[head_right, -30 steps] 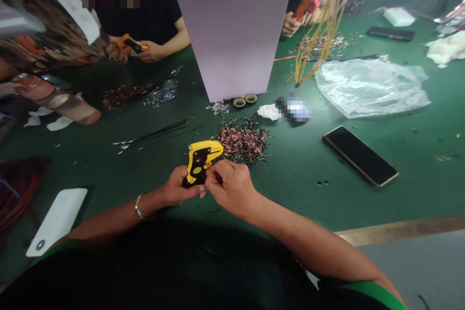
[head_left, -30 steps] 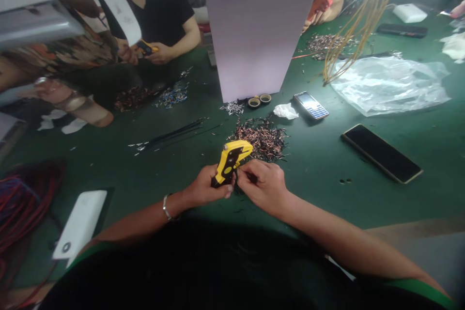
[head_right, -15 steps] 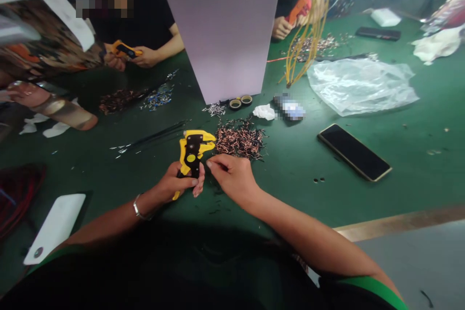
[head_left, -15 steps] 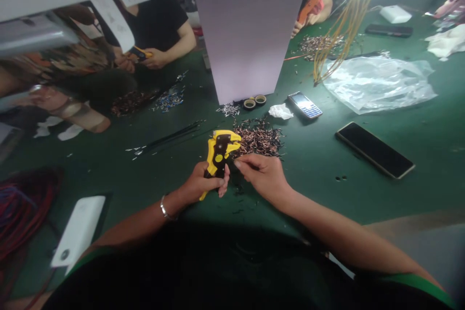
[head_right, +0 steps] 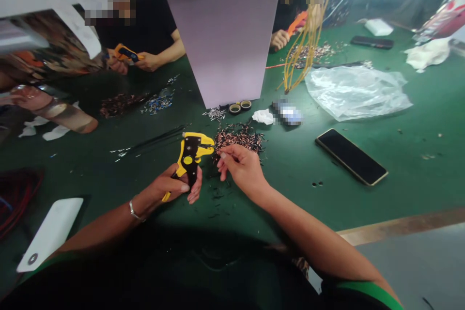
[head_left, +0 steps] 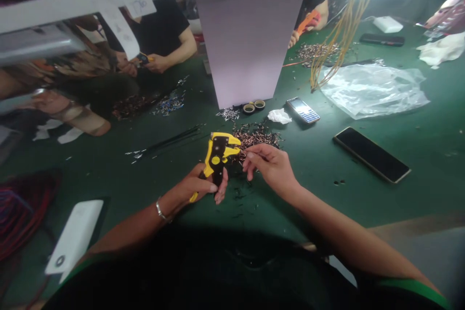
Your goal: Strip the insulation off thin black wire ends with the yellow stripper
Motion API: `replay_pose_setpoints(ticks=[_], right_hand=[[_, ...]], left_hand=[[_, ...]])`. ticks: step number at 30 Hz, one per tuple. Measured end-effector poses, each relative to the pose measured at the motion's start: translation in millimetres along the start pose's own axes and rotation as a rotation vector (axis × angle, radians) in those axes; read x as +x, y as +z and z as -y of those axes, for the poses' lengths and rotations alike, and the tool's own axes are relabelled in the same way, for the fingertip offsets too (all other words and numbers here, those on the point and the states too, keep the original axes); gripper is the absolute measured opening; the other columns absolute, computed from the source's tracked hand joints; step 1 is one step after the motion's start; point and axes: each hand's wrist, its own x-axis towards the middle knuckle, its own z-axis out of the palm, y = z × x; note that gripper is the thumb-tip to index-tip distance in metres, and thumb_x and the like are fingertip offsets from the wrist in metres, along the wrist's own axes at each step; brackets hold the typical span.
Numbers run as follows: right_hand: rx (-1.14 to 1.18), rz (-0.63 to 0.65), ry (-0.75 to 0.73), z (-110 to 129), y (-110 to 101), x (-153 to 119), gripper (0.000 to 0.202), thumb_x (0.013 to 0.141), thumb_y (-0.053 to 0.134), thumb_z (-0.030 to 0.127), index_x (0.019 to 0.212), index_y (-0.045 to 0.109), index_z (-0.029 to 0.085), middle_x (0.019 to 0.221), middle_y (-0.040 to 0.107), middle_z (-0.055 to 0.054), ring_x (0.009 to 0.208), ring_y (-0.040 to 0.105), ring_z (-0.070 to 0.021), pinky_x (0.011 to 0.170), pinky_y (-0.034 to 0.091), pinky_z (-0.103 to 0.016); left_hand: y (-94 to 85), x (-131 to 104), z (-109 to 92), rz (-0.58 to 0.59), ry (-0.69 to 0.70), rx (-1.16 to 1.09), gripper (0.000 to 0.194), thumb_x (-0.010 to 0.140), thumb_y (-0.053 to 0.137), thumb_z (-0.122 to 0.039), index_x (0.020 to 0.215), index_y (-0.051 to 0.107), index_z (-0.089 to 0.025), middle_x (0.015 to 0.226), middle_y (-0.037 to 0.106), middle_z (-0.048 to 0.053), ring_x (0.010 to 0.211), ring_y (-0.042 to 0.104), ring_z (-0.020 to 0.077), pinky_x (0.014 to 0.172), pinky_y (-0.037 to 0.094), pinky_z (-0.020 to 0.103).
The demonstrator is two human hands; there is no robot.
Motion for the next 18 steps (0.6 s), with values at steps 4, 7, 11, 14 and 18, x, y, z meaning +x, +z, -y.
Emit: replay_pose_setpoints(ticks=[4,7,11,14,18], right_hand=[[-0.076,0.005,-0.026,-0.4,-1.1,0.2,0.009,0.084,0.059,0.025,0.084,0.064,0.018,0.066,0.070,0.000,0.043,0.063,-0.0103,0.047,0.053,-0.026],[-0.099,0.016,-0.036,-1.7,-1.6,-0.4,0.009,0.084,0.058,0.025,0.084,0.064,0.019,0.068,0.070,0.001,0.045,0.064,-0.0099,0.049,0.054,-0.026],[-0.098,0.015,-0.040,-4.9,-1.5,-0.9,0.010,0.084,0.057,0.025,0.086,0.064,0.018,0.070,0.070,0.000,0.046,0.065,-0.0099,0.051,0.056,-0.027],[-0.095,0.023,-0.044,-6.3,-1.4,-1.0,0.011,0.085,0.056,0.025,0.088,0.064,0.018,0.070,0.070,0.000,0.046,0.066,-0.0107,0.051,0.056,-0.028],[-0.101,0.034,-0.069,-6.0,-1.6,-1.8,0.010,0.085,0.056,0.025,0.088,0.064,0.018,0.072,0.071,-0.001,0.048,0.067,-0.0113,0.053,0.057,-0.029]], left_hand=[[-1.0,-1.1,2.3,0.031,-0.038,-0.006,0.033,0.065,0.077,-0.020,0.094,0.066,-0.010,0.070,0.066,0.005,0.054,0.059,0.0148,0.053,0.053,0.030],[-1.8,-1.0,3.1,0.050,-0.043,-0.016,0.033,0.065,0.078,-0.021,0.094,0.066,-0.011,0.070,0.066,0.005,0.055,0.059,0.0153,0.053,0.053,0.031],[-1.6,-0.9,2.3,0.065,-0.072,-0.025,0.034,0.065,0.078,-0.022,0.095,0.067,-0.011,0.069,0.066,0.005,0.055,0.060,0.0161,0.054,0.054,0.032],[-1.4,-1.1,2.3,0.077,-0.079,-0.033,0.034,0.065,0.078,-0.022,0.095,0.067,-0.011,0.069,0.066,0.006,0.055,0.060,0.0164,0.055,0.054,0.033],[-2.1,-0.8,3.8,0.090,-0.073,-0.054,0.035,0.066,0.079,-0.022,0.096,0.067,-0.012,0.070,0.066,0.005,0.056,0.061,0.0164,0.055,0.054,0.033]])
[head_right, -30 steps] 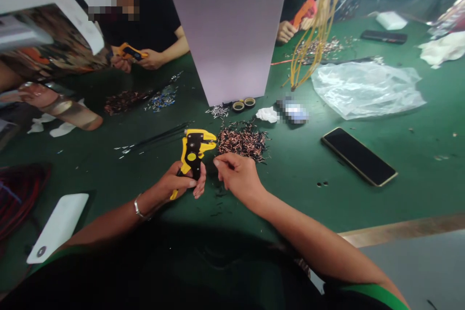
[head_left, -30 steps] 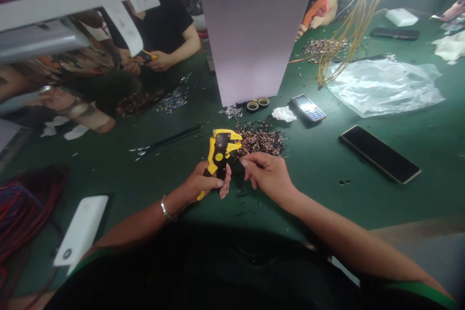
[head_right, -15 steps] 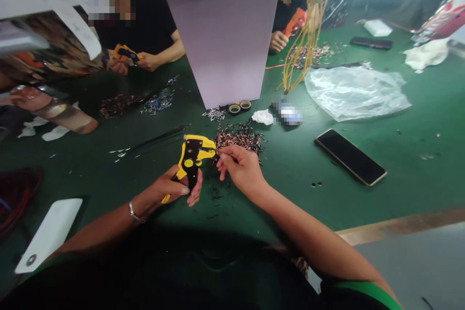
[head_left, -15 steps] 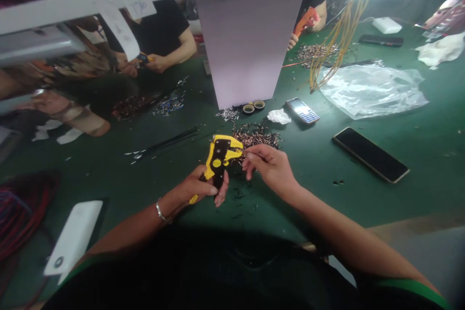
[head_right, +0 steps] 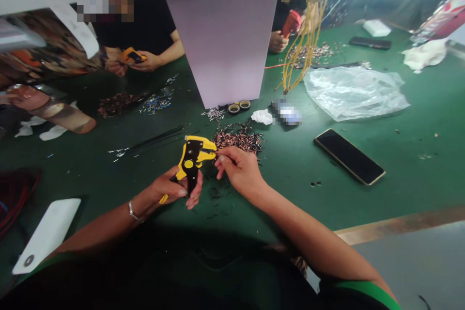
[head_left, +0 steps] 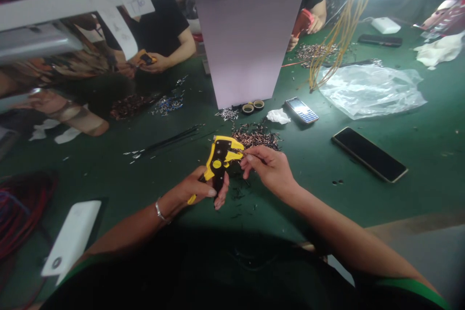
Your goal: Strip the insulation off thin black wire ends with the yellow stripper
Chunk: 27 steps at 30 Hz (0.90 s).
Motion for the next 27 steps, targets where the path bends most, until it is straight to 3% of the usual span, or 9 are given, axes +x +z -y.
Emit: replay_pose_setpoints(ticks=[12,18,27], right_hand=[[-0.221,-0.022,-0.134,-0.4,-1.1,-3.1,0.014,0.090,0.053,0.022,0.091,0.066,0.018,0.079,0.076,-0.003,0.057,0.073,-0.0133,0.061,0.058,-0.028],[-0.387,-0.049,-0.229,1.9,-2.9,-3.8,0.019,0.090,0.053,0.022,0.091,0.072,0.020,0.070,0.076,0.000,0.064,0.074,-0.0143,0.069,0.058,-0.028],[-0.432,-0.093,-0.304,-2.1,-2.2,-3.9,0.023,0.091,0.054,0.022,0.095,0.076,0.021,0.070,0.077,-0.001,0.067,0.074,-0.0160,0.072,0.059,-0.031]], left_hand=[[-3.2,-0.3,1.8,0.023,0.028,-0.008,0.033,0.069,0.075,-0.019,0.099,0.069,-0.008,0.071,0.068,0.008,0.056,0.063,0.0179,0.056,0.055,0.033],[-4.1,-1.0,2.8,0.032,0.018,-0.010,0.033,0.069,0.074,-0.018,0.100,0.070,-0.008,0.072,0.070,0.010,0.057,0.064,0.0185,0.055,0.055,0.033],[-2.0,-2.0,3.1,0.000,0.038,-0.025,0.028,0.070,0.074,-0.017,0.097,0.070,-0.008,0.071,0.069,0.008,0.055,0.063,0.0171,0.053,0.055,0.031]])
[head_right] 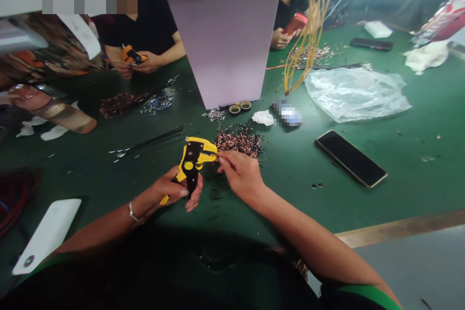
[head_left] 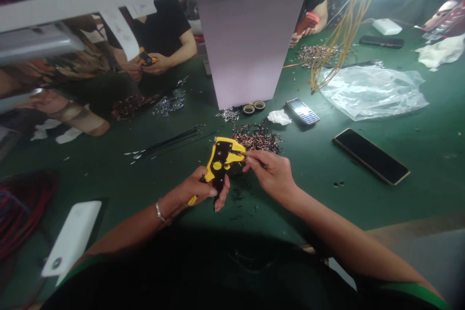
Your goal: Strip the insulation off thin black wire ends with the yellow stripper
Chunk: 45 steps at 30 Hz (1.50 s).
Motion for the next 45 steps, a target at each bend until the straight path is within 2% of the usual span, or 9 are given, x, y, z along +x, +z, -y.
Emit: replay_pose_setpoints(ticks=[10,27,38,45], right_hand=[[0.011,-0.016,0.000,0.2,-0.2,0.0,0.024,0.090,0.054,0.021,0.096,0.077,0.021,0.069,0.078,-0.001,0.068,0.075,-0.0164,0.071,0.060,-0.031],[0.130,-0.041,0.208,7.7,0.8,0.0,0.019,0.086,0.060,0.026,0.088,0.077,0.020,0.060,0.075,0.001,0.061,0.073,-0.0153,0.066,0.058,-0.029],[0.145,-0.004,0.208,8.4,-2.8,1.5,0.018,0.086,0.059,0.027,0.086,0.076,0.022,0.064,0.076,0.000,0.061,0.073,-0.0147,0.064,0.057,-0.029],[0.167,0.043,0.171,9.5,-5.7,4.6,0.017,0.086,0.060,0.024,0.083,0.076,0.020,0.064,0.076,0.000,0.060,0.073,-0.0141,0.065,0.057,-0.028]], left_hand=[[4.9,0.2,-1.9,-0.019,-0.003,0.005,0.022,0.072,0.075,-0.016,0.092,0.071,-0.009,0.063,0.068,0.006,0.049,0.061,0.0152,0.048,0.054,0.029],[5.0,-2.6,3.4,-0.104,-0.015,0.059,0.019,0.074,0.077,-0.018,0.087,0.066,-0.010,0.055,0.066,0.002,0.039,0.058,0.0127,0.042,0.053,0.025],[9.5,-3.5,3.9,-0.141,-0.026,0.086,0.015,0.075,0.077,-0.017,0.082,0.064,-0.012,0.052,0.064,-0.001,0.035,0.054,0.0107,0.037,0.050,0.023],[9.7,-6.8,3.9,-0.194,-0.017,0.108,0.015,0.075,0.075,-0.015,0.080,0.060,-0.013,0.043,0.056,-0.005,0.029,0.044,0.0070,0.034,0.042,0.017]])
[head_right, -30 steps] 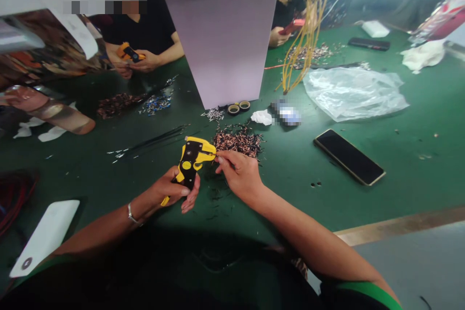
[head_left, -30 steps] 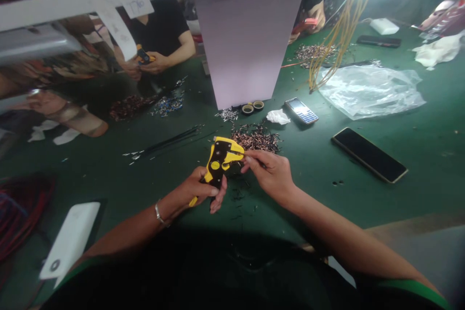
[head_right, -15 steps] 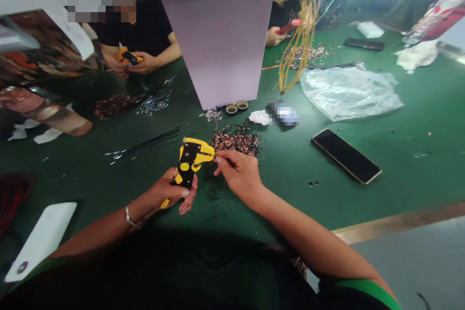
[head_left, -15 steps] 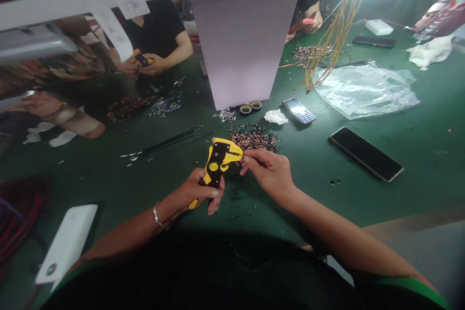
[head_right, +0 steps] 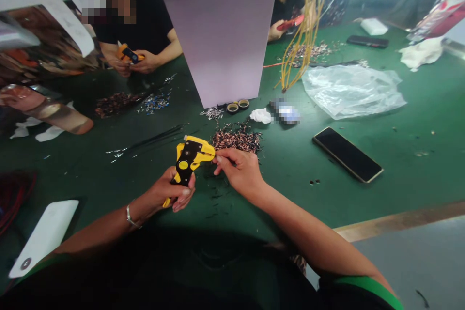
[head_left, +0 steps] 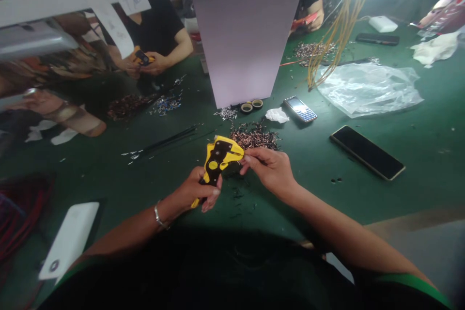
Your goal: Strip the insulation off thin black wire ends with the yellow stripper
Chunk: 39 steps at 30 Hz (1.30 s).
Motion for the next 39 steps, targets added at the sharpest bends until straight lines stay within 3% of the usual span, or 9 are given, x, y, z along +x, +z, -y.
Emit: replay_pose_setpoints(ticks=[7,12,17,28,39], right_hand=[[-0.032,-0.024,0.022,-4.3,0.0,0.4,0.016,0.086,0.059,0.024,0.083,0.074,0.020,0.067,0.076,0.000,0.060,0.073,-0.0138,0.065,0.056,-0.028],[-0.056,-0.024,0.052,-7.1,2.2,0.1,0.015,0.085,0.059,0.026,0.081,0.073,0.021,0.067,0.075,0.000,0.057,0.071,-0.0133,0.060,0.055,-0.027],[-0.092,0.070,0.063,-7.7,6.7,-1.1,0.016,0.086,0.057,0.024,0.079,0.071,0.021,0.065,0.072,0.001,0.054,0.068,-0.0118,0.058,0.053,-0.026],[-0.223,0.258,-0.130,-5.2,17.2,-16.6,0.020,0.085,0.052,0.022,0.075,0.070,0.020,0.068,0.071,-0.002,0.059,0.062,-0.0128,0.059,0.047,-0.025],[-0.094,0.302,0.051,-4.7,20.5,-16.2,0.017,0.082,0.056,0.022,0.073,0.071,0.020,0.057,0.065,0.002,0.052,0.060,-0.0114,0.053,0.047,-0.025]], left_hand=[[0.0,5.3,-8.4,0.080,0.077,-0.038,0.021,0.068,0.077,-0.018,0.084,0.065,-0.009,0.061,0.063,0.002,0.045,0.056,0.0120,0.044,0.051,0.026],[-3.6,8.6,-16.0,-0.001,0.166,-0.037,0.025,0.068,0.074,-0.014,0.091,0.064,-0.010,0.067,0.063,0.003,0.051,0.056,0.0132,0.049,0.051,0.029],[-4.7,11.2,-15.0,-0.070,0.204,-0.008,0.026,0.069,0.073,-0.014,0.092,0.063,-0.010,0.070,0.063,0.003,0.053,0.056,0.0129,0.052,0.051,0.030],[-4.0,20.1,-6.9,-0.229,0.286,0.128,0.029,0.072,0.079,-0.020,0.093,0.060,-0.012,0.076,0.061,0.001,0.057,0.060,0.0119,0.056,0.054,0.031],[-2.8,17.7,-3.1,-0.172,0.251,0.138,0.027,0.071,0.076,-0.016,0.093,0.060,-0.013,0.073,0.061,0.000,0.056,0.059,0.0115,0.056,0.053,0.030]])
